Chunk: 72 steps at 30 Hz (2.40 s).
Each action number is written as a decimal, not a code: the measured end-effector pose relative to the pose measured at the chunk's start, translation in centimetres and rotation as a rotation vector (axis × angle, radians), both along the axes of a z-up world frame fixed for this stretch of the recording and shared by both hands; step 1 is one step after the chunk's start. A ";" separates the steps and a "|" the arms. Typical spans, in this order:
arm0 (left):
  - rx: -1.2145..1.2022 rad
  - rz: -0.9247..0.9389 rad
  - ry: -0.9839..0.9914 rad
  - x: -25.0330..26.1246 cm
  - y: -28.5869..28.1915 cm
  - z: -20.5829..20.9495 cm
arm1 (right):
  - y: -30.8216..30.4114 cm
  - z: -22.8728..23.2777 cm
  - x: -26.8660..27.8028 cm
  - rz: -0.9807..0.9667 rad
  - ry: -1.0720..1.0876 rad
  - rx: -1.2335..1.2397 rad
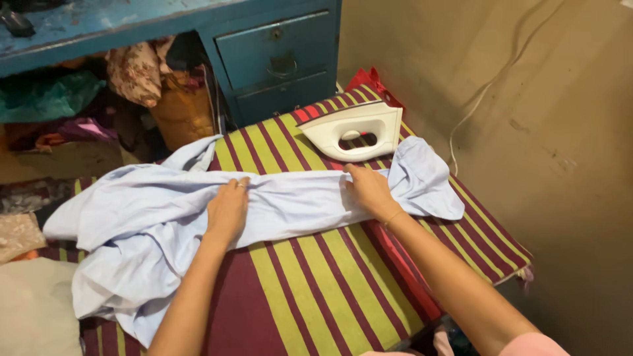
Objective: The person irons a light blue shirt on a striped ironing board. They smooth the fabric with their hands, use a white electric iron to press the sleeves and body, and periodically flip the shirt to iron different sections.
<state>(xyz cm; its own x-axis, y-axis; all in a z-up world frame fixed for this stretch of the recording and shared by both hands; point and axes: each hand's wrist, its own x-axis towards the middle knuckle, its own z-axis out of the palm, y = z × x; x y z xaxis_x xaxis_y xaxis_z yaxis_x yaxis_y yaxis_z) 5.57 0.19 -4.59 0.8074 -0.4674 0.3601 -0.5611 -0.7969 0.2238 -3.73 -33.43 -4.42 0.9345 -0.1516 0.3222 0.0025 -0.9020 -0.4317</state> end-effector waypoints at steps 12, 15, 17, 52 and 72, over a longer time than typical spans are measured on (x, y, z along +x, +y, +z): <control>-0.111 0.454 0.195 7.7 0.1 0.5 | 0.4 1.3 3.3 -0.042 -0.062 0.055; -0.287 0.295 -0.010 5.0 -2.2 1.4 | 2.4 3.0 2.3 -0.030 -0.247 0.184; -0.233 0.253 0.234 1.8 -4.2 1.0 | 4.1 3.6 1.0 -0.048 -0.259 0.290; -0.268 -0.601 -0.172 -11.0 -22.4 -1.7 | -15.7 -1.8 -6.4 -0.490 -0.126 0.156; -0.231 -0.495 -0.001 -10.8 -22.5 -1.9 | -19.9 -7.3 -5.8 -0.715 -0.102 0.550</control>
<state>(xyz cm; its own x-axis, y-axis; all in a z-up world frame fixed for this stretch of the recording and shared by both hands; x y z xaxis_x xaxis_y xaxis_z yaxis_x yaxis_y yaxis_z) -5.28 -22.32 -6.45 0.5108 -0.7001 0.4989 -0.8569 -0.3677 0.3614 -9.53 -53.33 -11.69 0.5297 -0.8412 0.1089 -0.4172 -0.3701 -0.8300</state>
